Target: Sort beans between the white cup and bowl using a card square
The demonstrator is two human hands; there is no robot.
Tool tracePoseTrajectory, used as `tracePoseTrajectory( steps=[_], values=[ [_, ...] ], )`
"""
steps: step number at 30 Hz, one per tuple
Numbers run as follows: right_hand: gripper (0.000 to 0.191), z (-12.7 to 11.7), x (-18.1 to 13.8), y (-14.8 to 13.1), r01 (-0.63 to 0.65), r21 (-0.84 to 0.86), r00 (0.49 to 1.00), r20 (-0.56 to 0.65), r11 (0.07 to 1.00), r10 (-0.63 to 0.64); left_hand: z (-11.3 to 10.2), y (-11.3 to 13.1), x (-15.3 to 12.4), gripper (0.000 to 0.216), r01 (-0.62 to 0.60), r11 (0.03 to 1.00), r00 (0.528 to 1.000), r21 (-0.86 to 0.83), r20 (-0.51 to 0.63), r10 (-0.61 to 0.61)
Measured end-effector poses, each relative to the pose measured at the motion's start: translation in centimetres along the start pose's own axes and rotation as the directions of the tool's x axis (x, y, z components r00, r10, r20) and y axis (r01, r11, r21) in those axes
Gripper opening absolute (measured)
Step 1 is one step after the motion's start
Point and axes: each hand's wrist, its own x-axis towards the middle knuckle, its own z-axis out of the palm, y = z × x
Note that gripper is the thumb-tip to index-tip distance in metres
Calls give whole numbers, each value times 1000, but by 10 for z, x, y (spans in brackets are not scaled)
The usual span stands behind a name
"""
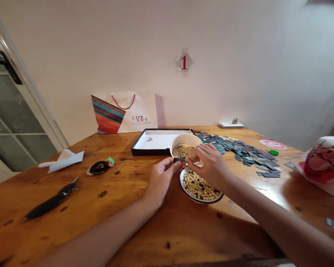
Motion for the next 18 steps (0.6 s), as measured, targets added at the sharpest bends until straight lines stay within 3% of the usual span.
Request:
tracePoseTrajectory(
  steps=[10,15,18],
  values=[
    [12,3,0,-8,106,-35,994,34,994,-105,1,0,-3,26,30,1000,1000,-9,7,-30],
    [12,3,-1,2,16,-64,999,53,998,-12,1,0,-1,18,48,997,999,-62,-9,-49],
    [9,-4,2,11,-111,97,993,49,989,107,1,1,0,15,89,990,995,-105,-43,-94]
  ],
)
